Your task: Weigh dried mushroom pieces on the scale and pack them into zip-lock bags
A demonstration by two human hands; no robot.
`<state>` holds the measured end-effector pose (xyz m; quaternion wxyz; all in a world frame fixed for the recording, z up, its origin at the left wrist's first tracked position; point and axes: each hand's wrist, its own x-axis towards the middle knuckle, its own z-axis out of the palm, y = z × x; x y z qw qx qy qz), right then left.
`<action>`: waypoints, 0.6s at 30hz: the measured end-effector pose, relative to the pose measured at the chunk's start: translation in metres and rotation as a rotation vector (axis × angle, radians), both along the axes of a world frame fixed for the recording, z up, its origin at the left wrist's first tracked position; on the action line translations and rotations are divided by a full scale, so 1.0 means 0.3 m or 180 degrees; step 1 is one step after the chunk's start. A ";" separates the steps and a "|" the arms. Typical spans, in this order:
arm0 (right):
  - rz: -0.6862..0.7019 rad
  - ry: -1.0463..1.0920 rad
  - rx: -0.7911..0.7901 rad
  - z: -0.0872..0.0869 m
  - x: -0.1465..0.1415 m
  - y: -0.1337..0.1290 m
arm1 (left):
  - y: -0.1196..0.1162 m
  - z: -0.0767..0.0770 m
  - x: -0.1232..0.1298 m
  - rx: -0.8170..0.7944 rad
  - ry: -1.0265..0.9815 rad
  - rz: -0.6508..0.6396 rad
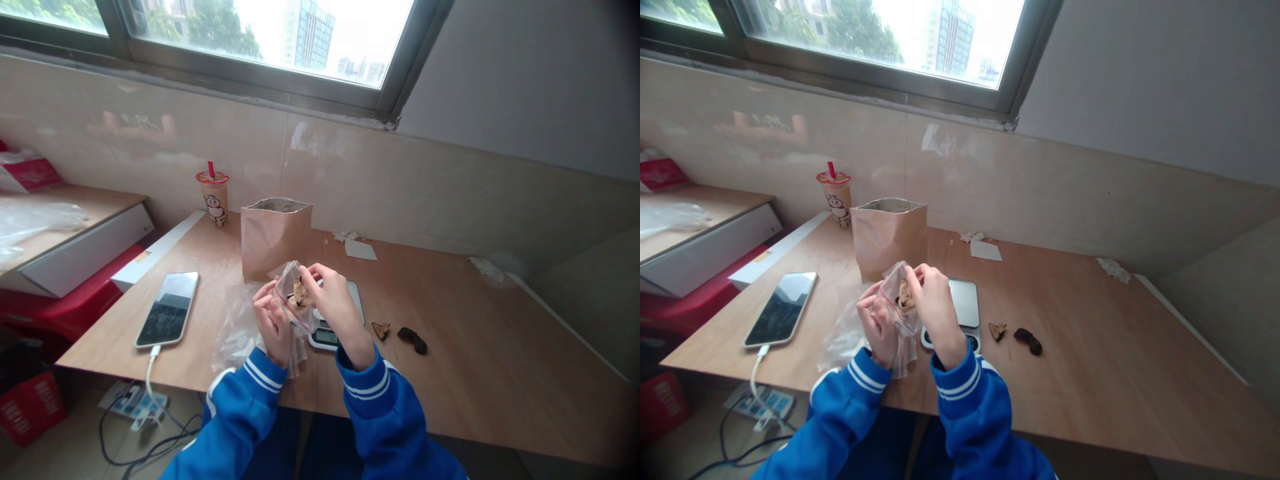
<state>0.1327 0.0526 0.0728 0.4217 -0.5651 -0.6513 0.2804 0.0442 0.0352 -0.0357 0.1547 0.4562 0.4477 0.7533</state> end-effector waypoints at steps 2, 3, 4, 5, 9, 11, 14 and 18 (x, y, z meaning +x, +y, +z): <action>-0.0275 -0.0321 0.0373 -0.009 -0.024 0.000 | -0.024 0.032 0.013 0.0057 -0.0043 0.0018; -0.0274 -0.0354 0.0504 -0.009 -0.032 -0.005 | -0.035 0.048 0.019 0.0014 -0.0117 0.0049; -0.0186 -0.0317 0.0614 -0.006 -0.037 -0.013 | -0.044 0.064 0.023 -0.0076 -0.0223 0.0082; -0.0046 -0.0245 0.0704 -0.001 -0.037 -0.023 | -0.052 0.078 0.027 -0.0203 -0.0351 0.0115; 0.0435 -0.0122 0.0762 0.029 0.000 -0.072 | -0.065 0.113 0.028 -0.0805 -0.1046 0.0146; 0.0548 -0.0245 0.0757 0.043 0.029 -0.097 | -0.061 0.122 0.022 -0.1012 -0.1519 0.0009; 0.0398 -0.0352 0.0967 0.047 0.062 -0.140 | -0.054 0.134 0.010 -0.1377 -0.2443 -0.0313; 0.0223 -0.0150 0.0710 -0.006 0.060 -0.206 | -0.078 0.144 0.014 -0.1381 -0.2813 -0.0342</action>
